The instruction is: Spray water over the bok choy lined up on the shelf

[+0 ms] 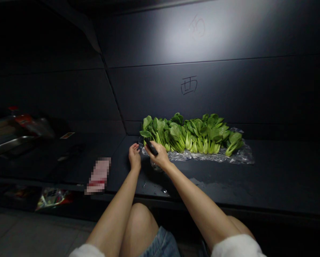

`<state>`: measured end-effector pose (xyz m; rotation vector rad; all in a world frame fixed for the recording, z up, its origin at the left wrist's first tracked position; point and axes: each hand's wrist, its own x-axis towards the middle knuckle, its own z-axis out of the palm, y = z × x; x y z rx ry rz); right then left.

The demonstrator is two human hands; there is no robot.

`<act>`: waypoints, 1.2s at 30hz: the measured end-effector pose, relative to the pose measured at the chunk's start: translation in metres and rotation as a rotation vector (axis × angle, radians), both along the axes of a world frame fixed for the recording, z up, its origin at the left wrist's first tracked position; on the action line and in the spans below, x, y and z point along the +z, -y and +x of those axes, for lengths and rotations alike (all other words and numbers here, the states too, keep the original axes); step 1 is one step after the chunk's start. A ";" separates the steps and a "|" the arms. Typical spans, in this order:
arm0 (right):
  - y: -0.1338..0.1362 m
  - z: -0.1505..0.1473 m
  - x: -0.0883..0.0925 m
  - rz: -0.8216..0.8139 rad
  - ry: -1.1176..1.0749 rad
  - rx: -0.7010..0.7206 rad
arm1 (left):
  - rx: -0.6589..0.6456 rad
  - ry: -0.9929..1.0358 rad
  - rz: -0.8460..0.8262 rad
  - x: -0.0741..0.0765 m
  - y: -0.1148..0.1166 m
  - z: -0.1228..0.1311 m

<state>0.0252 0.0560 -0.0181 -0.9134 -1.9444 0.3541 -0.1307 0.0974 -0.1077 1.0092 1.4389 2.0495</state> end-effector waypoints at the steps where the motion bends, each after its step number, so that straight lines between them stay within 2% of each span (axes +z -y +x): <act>1: 0.000 0.000 0.000 0.000 -0.002 0.004 | -0.001 0.010 0.001 0.000 0.000 0.000; 6: -0.002 -0.002 0.001 0.001 -0.015 0.049 | -0.020 0.050 0.017 0.001 0.001 0.001; 16: -0.001 -0.003 0.000 -0.013 0.004 -0.018 | -0.037 0.082 0.027 0.003 0.003 0.001; 20: 0.001 0.002 0.000 -0.004 -0.026 -0.019 | -0.036 0.067 0.019 0.003 0.003 0.001; 28: 0.001 0.023 -0.002 -0.013 -0.051 -0.130 | -0.024 0.011 0.007 0.004 0.004 0.003; 36: 0.002 0.027 -0.001 -0.008 -0.073 -0.118 | -0.025 0.029 0.003 0.008 0.006 0.004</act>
